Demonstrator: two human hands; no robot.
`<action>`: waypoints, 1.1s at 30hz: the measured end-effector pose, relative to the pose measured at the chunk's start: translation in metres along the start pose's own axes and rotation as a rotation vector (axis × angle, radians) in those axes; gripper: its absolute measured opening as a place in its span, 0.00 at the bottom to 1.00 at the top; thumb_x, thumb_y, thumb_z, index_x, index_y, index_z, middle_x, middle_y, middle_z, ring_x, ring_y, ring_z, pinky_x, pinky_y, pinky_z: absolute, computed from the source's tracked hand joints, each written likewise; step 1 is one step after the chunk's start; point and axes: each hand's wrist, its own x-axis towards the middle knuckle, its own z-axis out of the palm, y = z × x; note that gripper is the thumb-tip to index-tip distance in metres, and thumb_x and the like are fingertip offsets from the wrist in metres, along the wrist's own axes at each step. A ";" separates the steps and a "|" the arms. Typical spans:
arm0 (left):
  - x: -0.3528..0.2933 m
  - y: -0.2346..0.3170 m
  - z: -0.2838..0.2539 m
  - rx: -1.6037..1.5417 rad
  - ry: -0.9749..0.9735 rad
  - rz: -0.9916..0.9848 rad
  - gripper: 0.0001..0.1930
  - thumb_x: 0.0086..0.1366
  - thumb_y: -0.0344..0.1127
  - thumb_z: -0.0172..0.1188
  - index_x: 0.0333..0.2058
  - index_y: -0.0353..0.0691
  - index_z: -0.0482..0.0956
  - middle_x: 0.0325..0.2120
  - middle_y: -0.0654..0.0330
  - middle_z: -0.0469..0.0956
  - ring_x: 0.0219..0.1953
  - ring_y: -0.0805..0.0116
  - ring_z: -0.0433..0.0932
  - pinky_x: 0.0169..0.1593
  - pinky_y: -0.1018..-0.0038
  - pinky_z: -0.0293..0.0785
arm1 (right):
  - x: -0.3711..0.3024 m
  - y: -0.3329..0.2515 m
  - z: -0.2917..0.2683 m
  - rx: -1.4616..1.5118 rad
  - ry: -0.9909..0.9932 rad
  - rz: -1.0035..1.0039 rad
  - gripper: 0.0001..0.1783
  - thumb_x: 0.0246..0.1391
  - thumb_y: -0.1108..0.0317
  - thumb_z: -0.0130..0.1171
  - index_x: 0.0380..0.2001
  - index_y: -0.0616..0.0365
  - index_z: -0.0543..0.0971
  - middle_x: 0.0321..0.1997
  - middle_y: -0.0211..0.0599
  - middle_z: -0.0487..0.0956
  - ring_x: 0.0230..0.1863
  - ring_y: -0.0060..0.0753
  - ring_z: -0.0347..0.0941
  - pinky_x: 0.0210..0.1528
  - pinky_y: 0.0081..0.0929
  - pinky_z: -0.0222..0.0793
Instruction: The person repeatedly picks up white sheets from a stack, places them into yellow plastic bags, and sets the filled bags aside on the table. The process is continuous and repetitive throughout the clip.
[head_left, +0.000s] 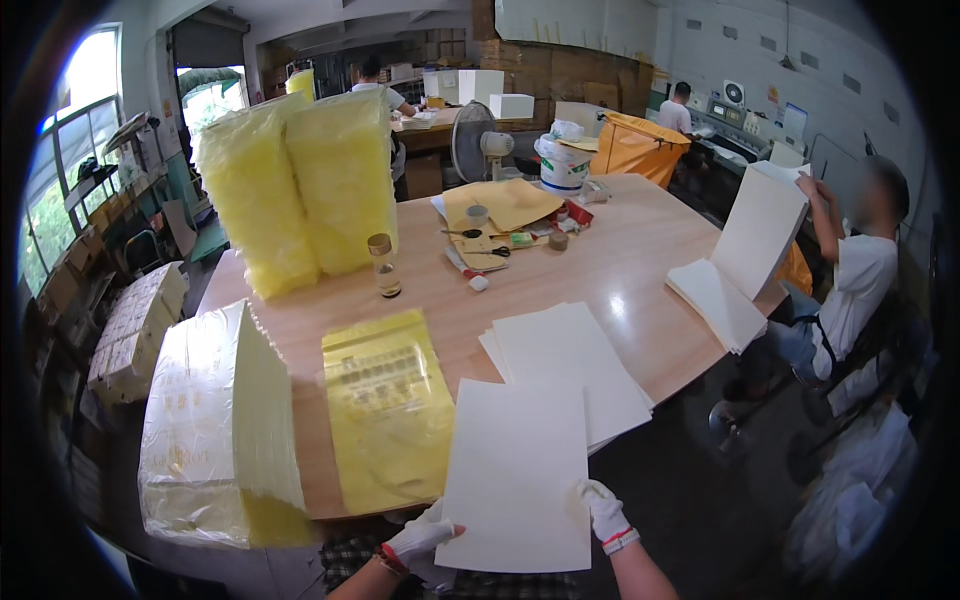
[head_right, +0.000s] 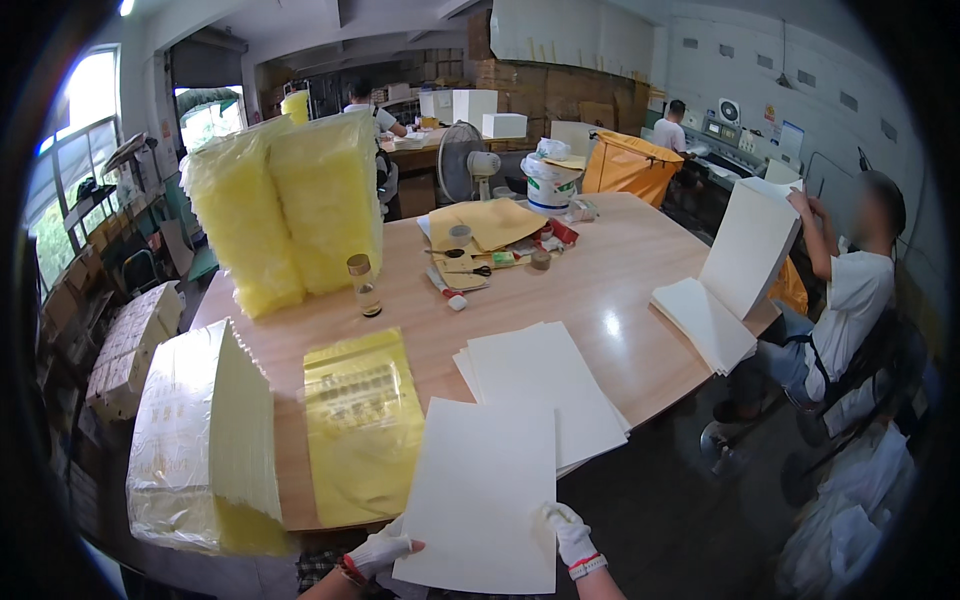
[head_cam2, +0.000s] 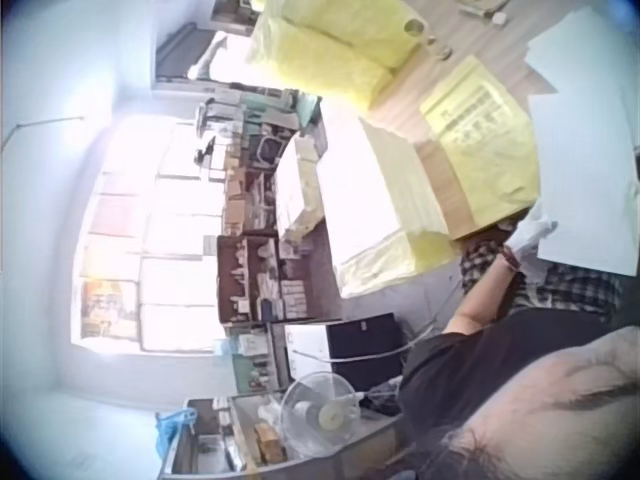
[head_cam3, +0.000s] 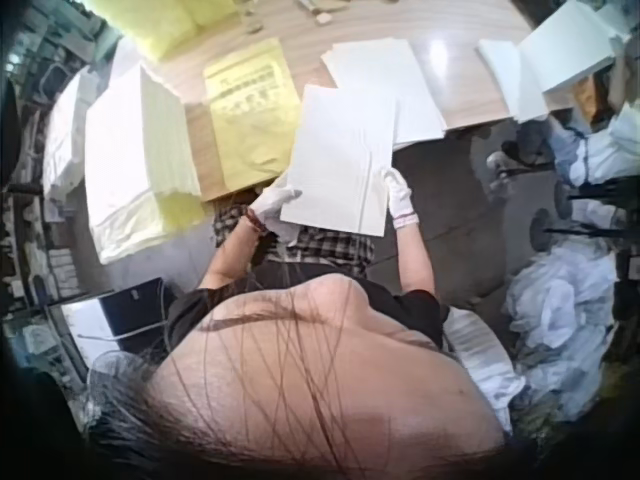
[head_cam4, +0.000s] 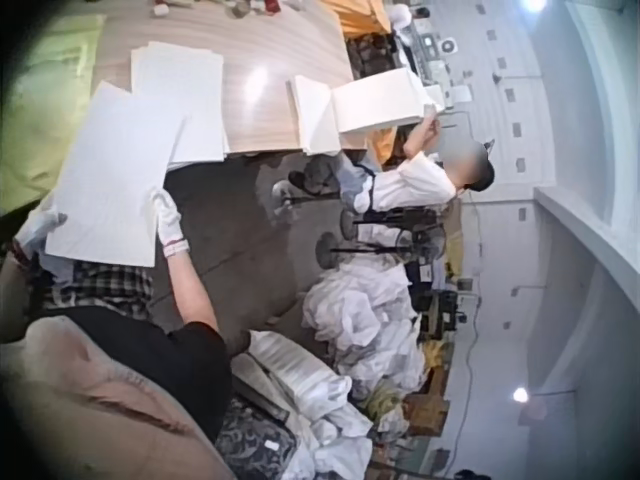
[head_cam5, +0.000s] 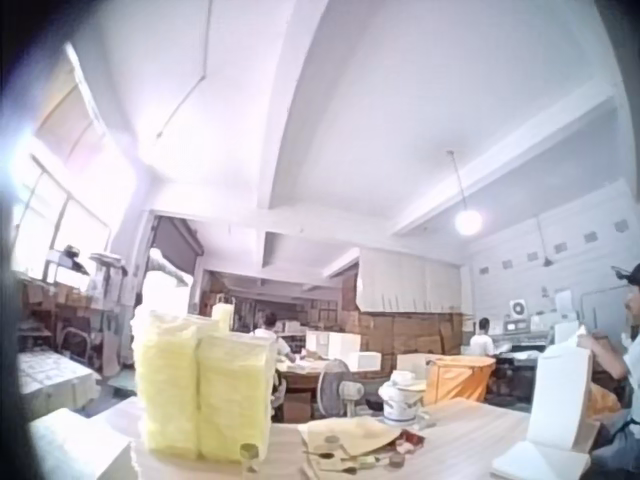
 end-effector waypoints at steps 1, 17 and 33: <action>0.003 -0.014 -0.003 0.145 0.012 -0.005 0.38 0.53 0.33 0.56 0.60 0.35 0.49 0.49 0.56 0.67 0.50 0.68 0.66 0.50 0.76 0.64 | 0.000 -0.008 0.006 0.109 0.009 0.056 0.11 0.55 0.68 0.49 0.39 0.59 0.75 0.40 0.32 0.75 0.39 0.26 0.72 0.43 0.25 0.70; -0.045 0.087 -0.013 1.375 1.209 0.708 0.27 0.47 0.34 0.60 0.48 0.36 0.67 0.47 0.47 0.68 0.43 0.53 0.72 0.44 0.67 0.70 | -0.068 -0.052 0.123 -0.275 -0.070 -0.428 0.22 0.44 0.73 0.59 0.45 0.66 0.69 0.39 0.38 0.76 0.38 0.28 0.73 0.40 0.24 0.71; -0.011 0.017 0.036 0.794 0.155 0.574 0.21 0.53 0.36 0.55 0.47 0.44 0.69 0.32 0.51 0.76 0.35 0.53 0.76 0.37 0.62 0.71 | -0.028 -0.054 0.175 -1.257 -0.541 -0.075 0.35 0.40 0.46 0.62 0.46 0.59 0.68 0.49 0.42 0.71 0.47 0.42 0.70 0.48 0.35 0.66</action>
